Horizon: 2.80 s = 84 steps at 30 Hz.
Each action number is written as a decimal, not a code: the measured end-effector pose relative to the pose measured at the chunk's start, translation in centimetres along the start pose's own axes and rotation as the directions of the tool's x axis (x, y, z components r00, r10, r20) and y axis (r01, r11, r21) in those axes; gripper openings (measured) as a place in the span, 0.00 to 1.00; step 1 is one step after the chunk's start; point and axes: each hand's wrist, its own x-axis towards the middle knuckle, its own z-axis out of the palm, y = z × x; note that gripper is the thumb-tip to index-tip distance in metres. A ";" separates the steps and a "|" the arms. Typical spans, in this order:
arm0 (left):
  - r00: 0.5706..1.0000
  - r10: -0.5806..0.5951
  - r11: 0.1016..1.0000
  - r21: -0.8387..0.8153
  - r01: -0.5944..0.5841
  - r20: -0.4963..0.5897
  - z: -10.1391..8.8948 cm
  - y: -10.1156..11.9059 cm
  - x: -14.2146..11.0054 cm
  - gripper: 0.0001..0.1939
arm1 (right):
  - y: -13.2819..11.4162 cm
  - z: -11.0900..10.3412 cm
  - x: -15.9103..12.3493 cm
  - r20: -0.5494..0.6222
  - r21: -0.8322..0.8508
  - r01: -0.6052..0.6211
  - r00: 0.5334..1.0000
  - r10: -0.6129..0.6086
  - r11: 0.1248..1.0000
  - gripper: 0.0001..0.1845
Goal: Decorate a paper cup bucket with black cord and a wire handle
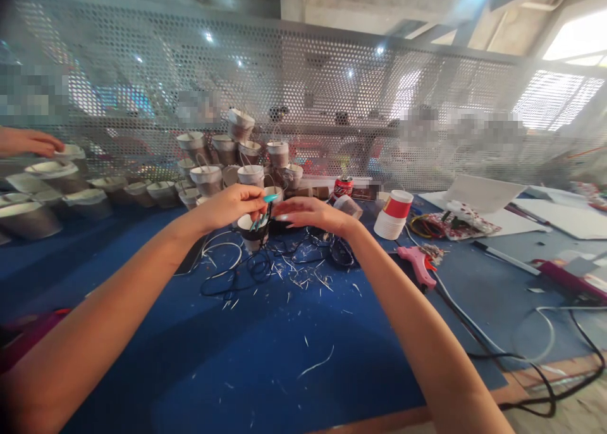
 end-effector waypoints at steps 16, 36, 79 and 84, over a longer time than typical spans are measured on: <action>0.986 -0.133 0.991 -0.020 0.135 0.097 -3.5 -0.8 -1.6 0.11 | 0.4 -1.9 -1.1 -0.036 0.058 -0.137 0.990 0.139 0.989 0.16; 0.923 -0.286 0.839 -0.398 0.371 0.259 -2.1 -1.1 -1.0 0.06 | 2.3 -3.0 0.2 -0.768 -0.170 -0.410 0.625 0.140 0.896 0.19; 0.977 0.113 0.961 -0.229 -0.153 -0.181 12.2 -3.6 -5.7 0.26 | 0.0 6.6 -3.7 0.025 -0.770 -0.139 0.969 0.247 0.623 0.10; 0.995 0.101 0.941 -0.324 -0.098 -0.008 13.1 -4.5 -4.2 0.18 | 1.5 5.8 -4.1 0.049 -0.753 -0.106 0.975 0.215 0.650 0.10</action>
